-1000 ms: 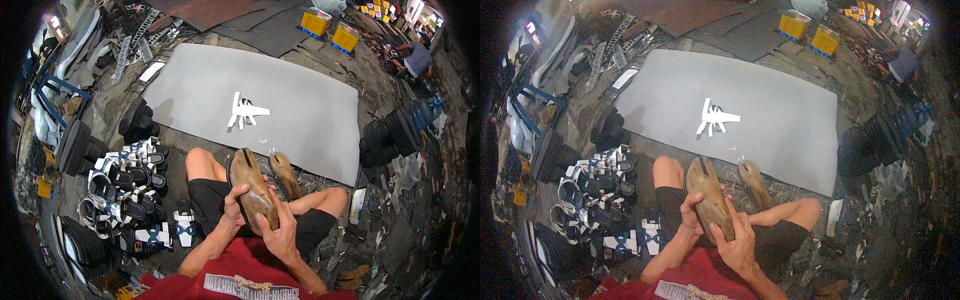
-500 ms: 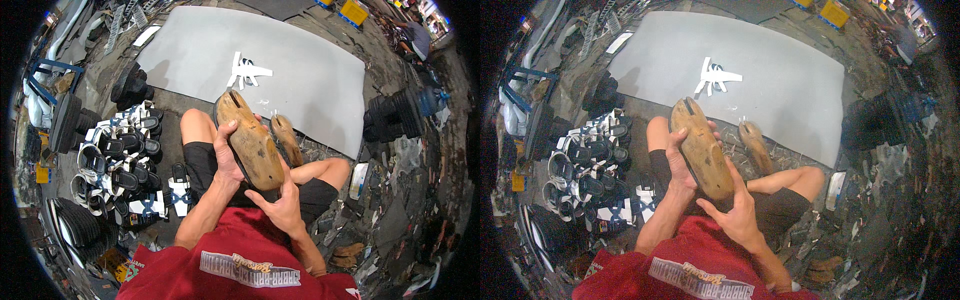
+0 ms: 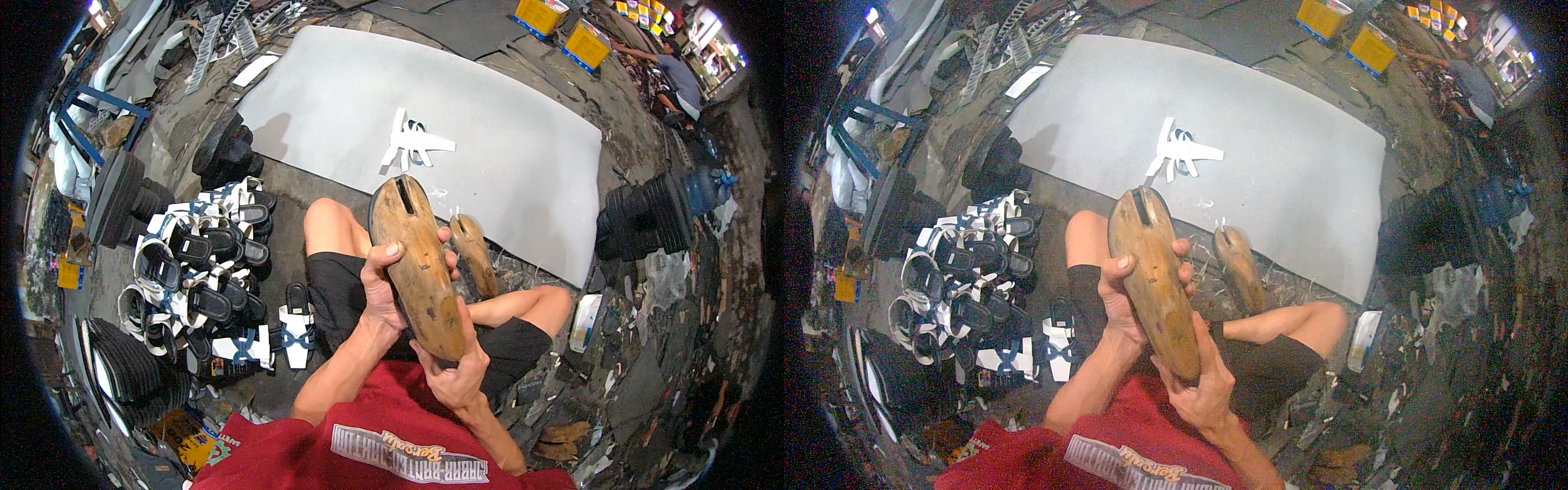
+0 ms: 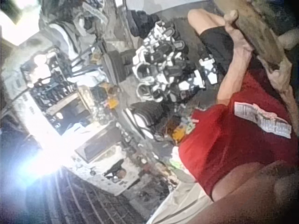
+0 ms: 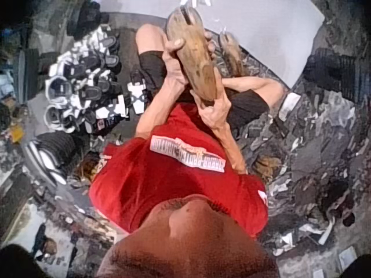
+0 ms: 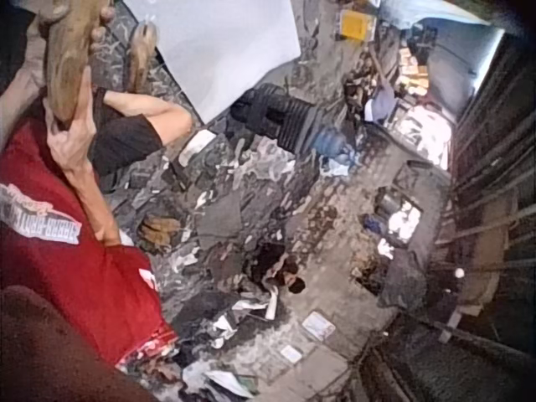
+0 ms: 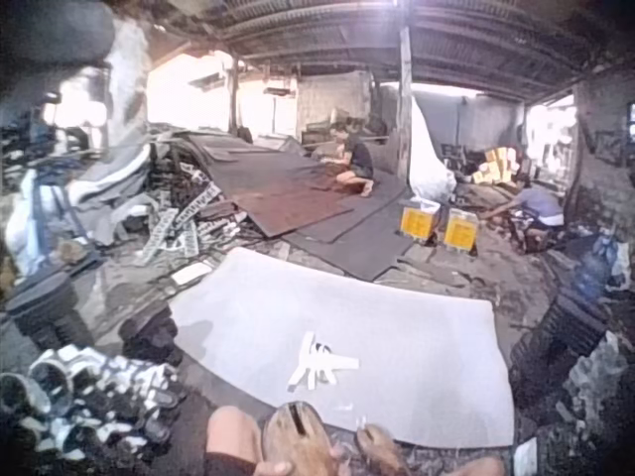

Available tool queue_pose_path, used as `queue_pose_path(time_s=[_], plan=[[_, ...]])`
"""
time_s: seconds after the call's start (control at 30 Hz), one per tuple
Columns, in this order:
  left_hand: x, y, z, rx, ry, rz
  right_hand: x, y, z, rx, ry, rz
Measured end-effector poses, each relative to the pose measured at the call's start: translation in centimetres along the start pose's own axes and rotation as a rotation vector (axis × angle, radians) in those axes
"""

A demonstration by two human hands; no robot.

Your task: The person sits on the floor and assembles sandals by attaching white and blue straps to black soles using wooden shoe lasts. They repeatedly wrap and secure the straps around the lasts, then remove the finished sandals and place them aside.

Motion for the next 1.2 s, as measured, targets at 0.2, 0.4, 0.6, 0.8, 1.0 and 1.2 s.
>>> queue_pose_path(time_s=[0.2,0.4,0.6,0.8,1.0,1.2], plan=[[-0.2,-0.3,-0.9,0.070,0.078,0.035,-0.3,-0.2,-0.1,-0.037,0.057,-0.046],[-2.8,-1.0,-3.0,0.044,0.005,-0.201,2.3,-1.6,-4.3,-0.041,-0.031,-0.181],[-13.6,-8.2,-5.6,0.014,-0.053,-0.771,8.9,-3.6,-4.4,-0.196,-0.184,-0.081],[-14.2,-8.9,-5.5,0.065,-0.103,-0.810,9.1,-3.1,-2.1,-0.456,-0.217,0.004],[-14.2,-8.2,-6.1,0.135,-0.194,-0.837,9.3,-2.6,-1.2,-0.556,-0.264,0.054],[-11.5,-1.4,-5.2,1.240,-0.175,-0.232,9.7,-2.5,-1.0,-0.619,-0.256,0.017]])
Point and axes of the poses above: each hand's wrist, its own x-axis towards the middle knuckle, its own z-axis out of the palm, y = z × x, the point moved 8 cm from there along x, towards the middle knuckle, and after that the axes turned 12 degrees about z, right-handed, at the moved point
